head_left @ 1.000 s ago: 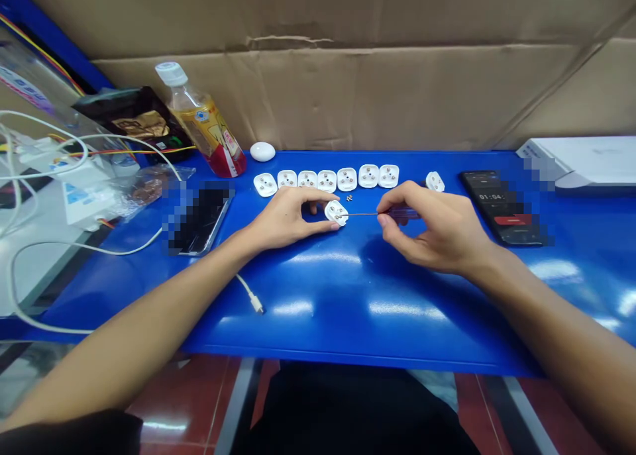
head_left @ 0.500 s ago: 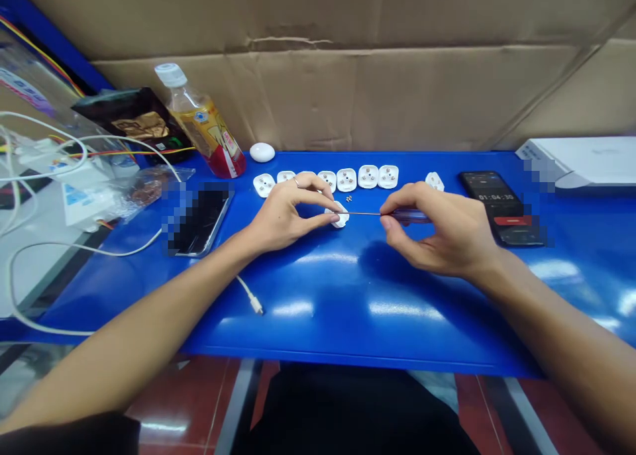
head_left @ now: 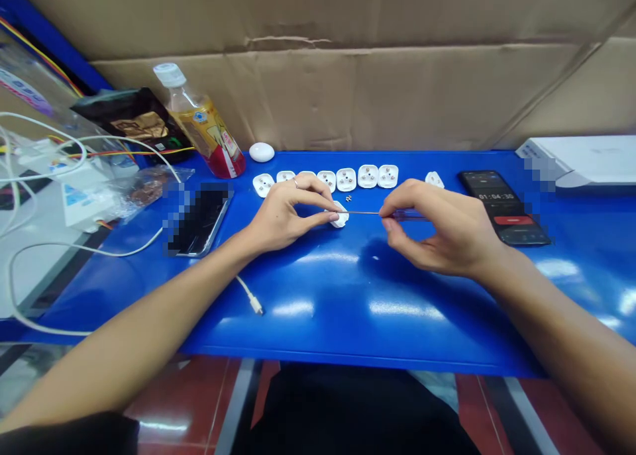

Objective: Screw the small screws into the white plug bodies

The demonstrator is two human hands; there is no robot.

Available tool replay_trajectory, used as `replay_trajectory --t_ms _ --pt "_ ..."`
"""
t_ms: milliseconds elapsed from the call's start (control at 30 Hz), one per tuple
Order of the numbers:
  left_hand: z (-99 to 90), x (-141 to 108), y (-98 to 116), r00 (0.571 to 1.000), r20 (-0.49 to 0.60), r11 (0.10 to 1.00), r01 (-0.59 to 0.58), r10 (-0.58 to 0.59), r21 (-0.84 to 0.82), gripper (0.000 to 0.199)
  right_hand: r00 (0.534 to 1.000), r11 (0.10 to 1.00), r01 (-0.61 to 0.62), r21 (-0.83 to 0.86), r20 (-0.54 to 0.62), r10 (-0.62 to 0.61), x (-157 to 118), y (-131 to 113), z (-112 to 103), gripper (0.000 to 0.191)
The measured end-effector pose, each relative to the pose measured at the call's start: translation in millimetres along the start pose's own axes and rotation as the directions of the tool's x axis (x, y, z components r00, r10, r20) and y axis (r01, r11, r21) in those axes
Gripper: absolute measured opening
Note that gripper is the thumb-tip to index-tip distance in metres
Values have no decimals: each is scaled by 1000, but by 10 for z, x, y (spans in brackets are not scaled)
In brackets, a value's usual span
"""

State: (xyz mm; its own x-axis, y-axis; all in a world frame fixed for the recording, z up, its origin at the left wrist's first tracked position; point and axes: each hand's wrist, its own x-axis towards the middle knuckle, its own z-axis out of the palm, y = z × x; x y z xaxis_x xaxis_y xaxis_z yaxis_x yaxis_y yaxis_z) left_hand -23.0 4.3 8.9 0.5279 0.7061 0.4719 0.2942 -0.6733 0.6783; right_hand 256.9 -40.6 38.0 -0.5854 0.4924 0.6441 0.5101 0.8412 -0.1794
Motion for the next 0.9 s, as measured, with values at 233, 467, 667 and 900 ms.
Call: replay_trajectory --t_ms 233,467,667,900 --pt "29 -14 6 999 -21 999 -27 28 31 20 999 999 -51 -4 4 51 -14 14 1 16" --pt "21 -19 -4 1000 -10 1000 -9 10 30 19 1000 999 -18 -39 11 18 -42 34 42 15" --pt "-17 -25 -49 993 73 987 76 -87 141 58 998 997 -48 -61 36 50 -38 31 38 16" --pt "6 -58 -123 983 104 977 133 -152 166 53 997 998 -35 -60 66 39 -23 35 40 16"
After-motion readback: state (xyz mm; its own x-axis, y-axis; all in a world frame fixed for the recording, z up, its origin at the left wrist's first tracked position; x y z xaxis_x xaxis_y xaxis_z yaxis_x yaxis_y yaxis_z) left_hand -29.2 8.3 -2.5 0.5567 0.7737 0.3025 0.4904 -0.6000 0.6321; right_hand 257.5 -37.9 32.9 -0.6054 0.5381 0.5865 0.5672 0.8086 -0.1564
